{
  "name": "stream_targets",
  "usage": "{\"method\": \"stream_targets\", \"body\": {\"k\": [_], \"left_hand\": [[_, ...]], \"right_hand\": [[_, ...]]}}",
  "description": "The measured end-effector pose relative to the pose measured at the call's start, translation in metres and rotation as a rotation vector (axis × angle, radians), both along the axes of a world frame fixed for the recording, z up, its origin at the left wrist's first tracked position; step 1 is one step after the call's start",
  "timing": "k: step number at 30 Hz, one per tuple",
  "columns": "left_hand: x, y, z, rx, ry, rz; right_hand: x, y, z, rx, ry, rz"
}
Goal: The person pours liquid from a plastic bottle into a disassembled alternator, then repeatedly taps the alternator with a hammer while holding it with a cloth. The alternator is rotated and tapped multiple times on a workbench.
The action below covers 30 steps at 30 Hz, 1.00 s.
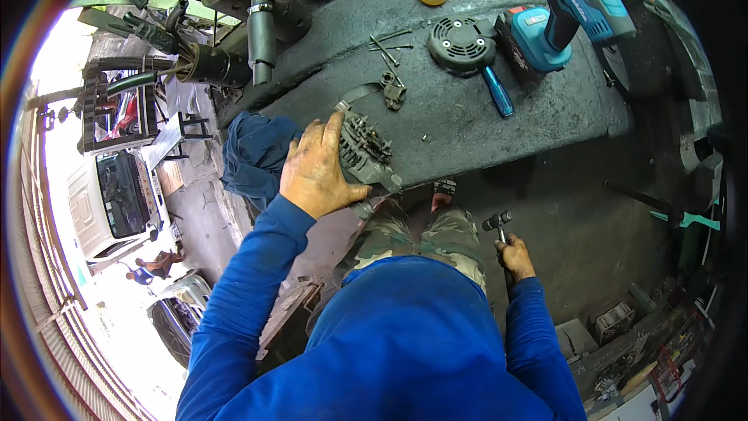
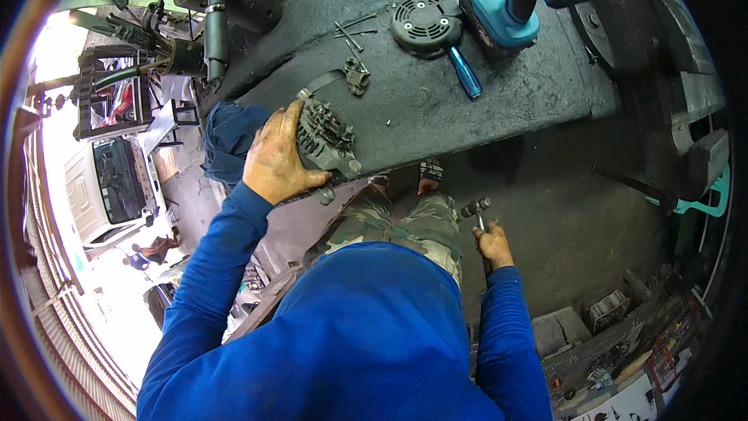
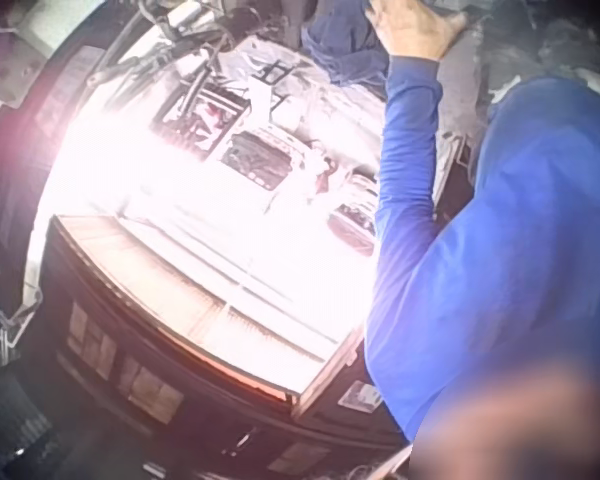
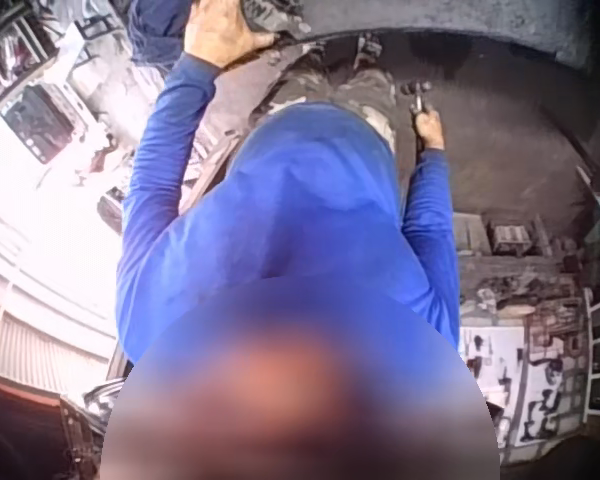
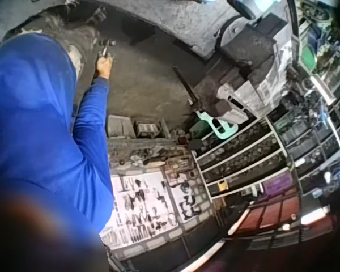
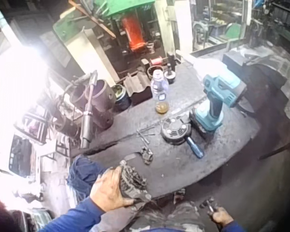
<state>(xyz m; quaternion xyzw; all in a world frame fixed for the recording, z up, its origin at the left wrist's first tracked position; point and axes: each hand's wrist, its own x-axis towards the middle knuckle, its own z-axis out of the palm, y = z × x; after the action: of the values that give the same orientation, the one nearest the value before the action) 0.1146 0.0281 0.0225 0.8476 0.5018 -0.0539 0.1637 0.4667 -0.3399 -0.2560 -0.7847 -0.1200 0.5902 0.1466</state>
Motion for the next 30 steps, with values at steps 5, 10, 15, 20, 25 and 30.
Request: {"method": "stream_targets", "body": {"k": [5, 10, 15, 20, 25, 30], "left_hand": [[-0.007, 0.031, 0.022, -0.240, 0.152, -0.027], [-0.006, 0.051, 0.018, -0.283, 0.151, -0.171], [0.001, 0.049, 0.008, -0.275, 0.160, -0.248], [-0.002, 0.052, 0.002, -0.265, 0.004, -0.253], [-0.010, 0.055, -0.005, -0.221, -0.144, -0.350], [-0.009, 0.061, -0.008, -0.266, -0.183, -0.390]], "right_hand": [[-0.027, 0.022, 0.057, 0.217, -0.214, 0.337], [-0.084, 0.038, 0.104, 0.408, -0.350, 0.120], [-0.159, 0.097, 0.148, 0.729, -0.220, -0.301], [-0.227, 0.143, 0.122, 0.907, 0.085, -0.399], [-0.246, 0.166, 0.084, 0.840, -0.007, -0.648], [-0.266, 0.190, 0.092, 1.035, -0.131, -0.515]]}}
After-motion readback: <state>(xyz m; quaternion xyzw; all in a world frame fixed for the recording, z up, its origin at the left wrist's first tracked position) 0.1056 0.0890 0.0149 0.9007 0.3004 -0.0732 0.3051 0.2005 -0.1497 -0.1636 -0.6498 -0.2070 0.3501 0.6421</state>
